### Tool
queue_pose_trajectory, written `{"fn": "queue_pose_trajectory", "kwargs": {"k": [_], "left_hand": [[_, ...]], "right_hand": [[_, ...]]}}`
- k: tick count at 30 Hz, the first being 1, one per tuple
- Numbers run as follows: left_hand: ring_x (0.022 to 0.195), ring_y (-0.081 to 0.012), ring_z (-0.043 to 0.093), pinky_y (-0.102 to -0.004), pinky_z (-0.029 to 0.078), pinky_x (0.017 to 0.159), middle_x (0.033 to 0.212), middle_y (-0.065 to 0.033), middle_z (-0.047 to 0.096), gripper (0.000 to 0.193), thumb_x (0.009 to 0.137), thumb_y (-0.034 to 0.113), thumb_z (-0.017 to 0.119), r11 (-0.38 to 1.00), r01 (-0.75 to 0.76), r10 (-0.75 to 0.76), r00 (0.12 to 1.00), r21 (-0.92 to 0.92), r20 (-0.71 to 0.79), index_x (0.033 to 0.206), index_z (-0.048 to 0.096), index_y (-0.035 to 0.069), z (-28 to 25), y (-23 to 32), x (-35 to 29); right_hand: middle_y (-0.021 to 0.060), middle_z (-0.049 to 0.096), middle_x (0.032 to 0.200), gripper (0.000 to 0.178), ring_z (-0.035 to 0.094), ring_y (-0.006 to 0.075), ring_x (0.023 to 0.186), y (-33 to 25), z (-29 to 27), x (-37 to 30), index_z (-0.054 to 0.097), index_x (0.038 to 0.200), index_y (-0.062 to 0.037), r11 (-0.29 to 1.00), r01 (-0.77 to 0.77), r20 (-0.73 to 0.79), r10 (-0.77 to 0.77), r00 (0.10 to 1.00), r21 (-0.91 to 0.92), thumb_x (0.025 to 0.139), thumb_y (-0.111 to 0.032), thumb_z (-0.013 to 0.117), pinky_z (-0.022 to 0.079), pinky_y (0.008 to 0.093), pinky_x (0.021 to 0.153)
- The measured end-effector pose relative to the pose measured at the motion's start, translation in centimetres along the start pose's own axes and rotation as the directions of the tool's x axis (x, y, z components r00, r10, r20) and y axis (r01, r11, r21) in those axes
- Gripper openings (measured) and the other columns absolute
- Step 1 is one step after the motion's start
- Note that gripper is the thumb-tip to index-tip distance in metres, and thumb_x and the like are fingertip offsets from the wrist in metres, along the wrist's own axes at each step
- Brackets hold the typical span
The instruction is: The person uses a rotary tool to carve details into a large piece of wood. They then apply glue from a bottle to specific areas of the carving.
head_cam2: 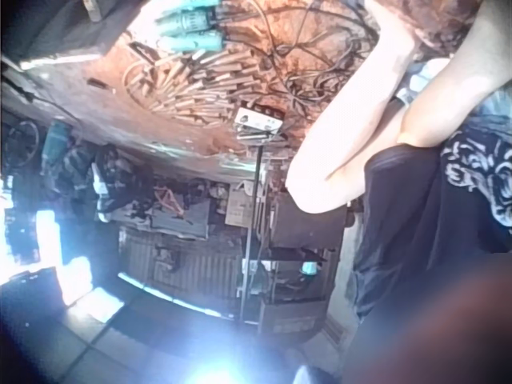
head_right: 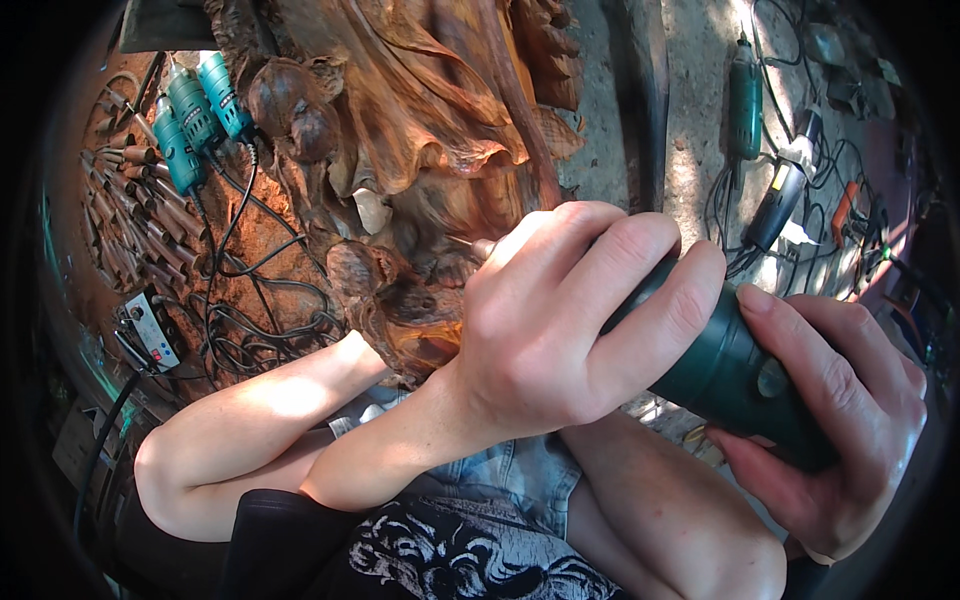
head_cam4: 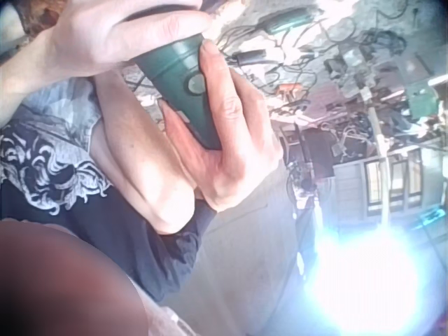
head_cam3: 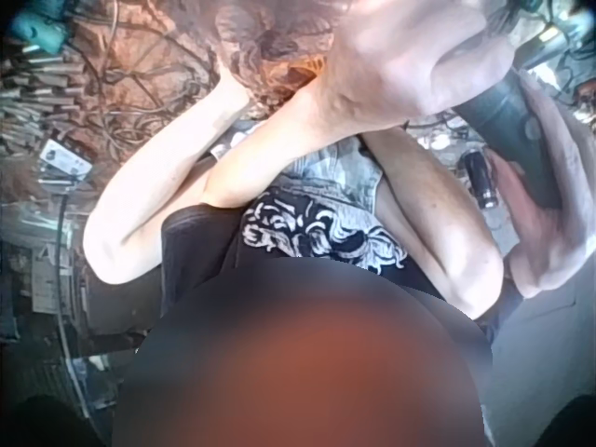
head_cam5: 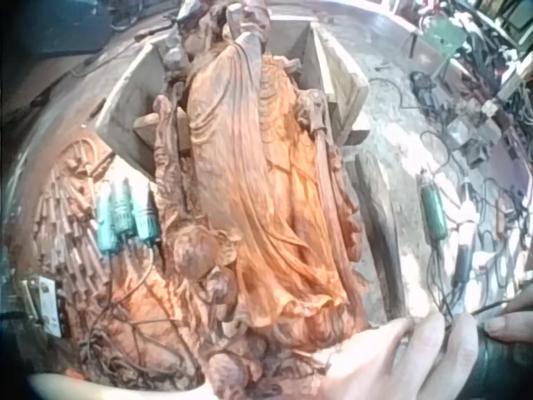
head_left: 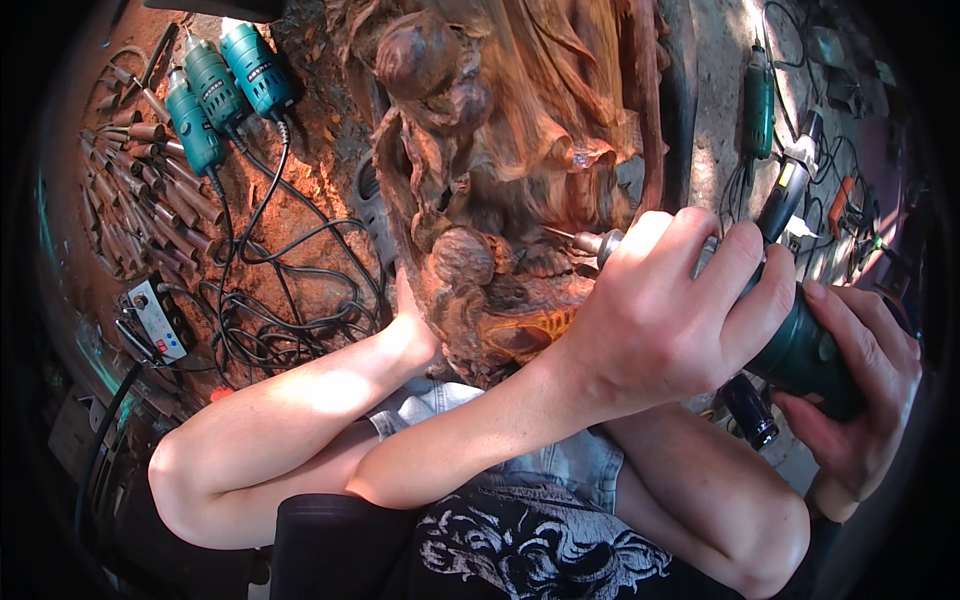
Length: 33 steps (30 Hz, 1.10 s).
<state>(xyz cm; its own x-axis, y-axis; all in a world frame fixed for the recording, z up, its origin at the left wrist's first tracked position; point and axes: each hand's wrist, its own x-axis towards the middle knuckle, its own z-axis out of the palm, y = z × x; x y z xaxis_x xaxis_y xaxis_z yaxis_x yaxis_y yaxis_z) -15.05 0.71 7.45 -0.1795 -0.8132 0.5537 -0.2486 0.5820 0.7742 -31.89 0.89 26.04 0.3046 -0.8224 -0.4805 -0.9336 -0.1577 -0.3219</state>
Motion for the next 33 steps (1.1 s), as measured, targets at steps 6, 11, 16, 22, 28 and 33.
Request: {"fn": "queue_pose_trajectory", "kwargs": {"k": [6,11,16,22,28,33], "left_hand": [[0.078,-0.0244,0.06,-0.0355,0.052,0.062,0.094,-0.0093,0.061,0.025,0.078,0.014,0.073,0.999,0.005,-0.004,1.0,0.036,-0.02,0.101,0.072,0.004,-0.1,-0.3,0.2],[0.079,-0.0251,0.06,-0.0363,0.052,0.063,0.094,-0.0094,0.061,0.025,0.079,0.015,0.071,1.0,0.001,-0.001,1.0,0.005,0.018,0.101,0.071,0.004,-0.3,-0.1,0.3],[0.084,-0.027,0.062,-0.037,0.051,0.066,0.095,-0.0107,0.062,0.023,0.081,0.018,0.07,0.999,-0.004,0.004,1.0,-0.036,-0.002,0.098,0.069,0.003,-1.0,2.3,0.6],[0.089,-0.0288,0.064,-0.0392,0.055,0.071,0.099,-0.0096,0.062,0.024,0.08,0.017,0.072,0.93,-0.077,0.092,0.995,-0.359,0.025,0.1,0.069,0.004,-2.5,5.5,1.5],[0.083,-0.0243,0.07,-0.0343,0.057,0.065,0.099,-0.0075,0.072,0.022,0.077,0.013,0.076,0.912,-0.232,0.315,0.924,-0.337,0.217,0.099,0.073,0.007,-4.1,3.3,0.1],[0.084,-0.026,0.071,-0.0364,0.059,0.069,0.097,-0.0102,0.073,0.027,0.074,0.013,0.079,0.925,-0.244,0.343,0.866,-0.292,0.364,0.099,0.073,0.005,-6.2,-0.6,-0.2]], "right_hand": [[0.0228,0.072,0.112,0.078,0.072,0.0365,0.098,0.0,0.3,0.6,0.07,0.134,0.0036,0.999,0.038,-0.027,-0.039,0.999,-0.013,0.068,-0.034,0.088,0.055,0.0425,0.088],[0.0233,0.073,0.113,0.079,0.072,0.0368,0.098,-0.3,0.3,0.3,0.068,0.136,0.0035,1.0,0.022,-0.027,-0.022,0.999,0.007,0.069,-0.033,0.089,0.056,0.0434,0.087],[0.0266,0.073,0.117,0.073,0.074,0.039,0.103,1.3,-0.5,-3.3,0.066,0.136,0.0047,0.981,0.176,0.013,-0.178,0.984,0.081,0.083,-0.043,0.082,0.058,0.0439,0.089],[0.0265,0.072,0.12,0.069,0.073,0.0401,0.105,-1.0,4.5,-9.3,0.066,0.135,0.0025,0.862,0.096,-0.187,-0.002,0.982,0.497,0.083,-0.04,0.083,0.058,0.0441,0.09],[0.0264,0.071,0.122,0.065,0.072,0.0412,0.107,-5.2,15.2,-10.0,0.066,0.134,0.0002,0.567,0.183,-0.454,0.383,0.804,0.803,0.083,-0.037,0.084,0.059,0.0443,0.091],[0.0264,0.07,0.125,0.062,0.072,0.0422,0.109,-6.8,18.5,-8.5,0.066,0.133,-0.0017,0.498,0.241,-0.511,0.525,0.68,0.833,0.084,-0.034,0.084,0.059,0.0445,0.092]]}}
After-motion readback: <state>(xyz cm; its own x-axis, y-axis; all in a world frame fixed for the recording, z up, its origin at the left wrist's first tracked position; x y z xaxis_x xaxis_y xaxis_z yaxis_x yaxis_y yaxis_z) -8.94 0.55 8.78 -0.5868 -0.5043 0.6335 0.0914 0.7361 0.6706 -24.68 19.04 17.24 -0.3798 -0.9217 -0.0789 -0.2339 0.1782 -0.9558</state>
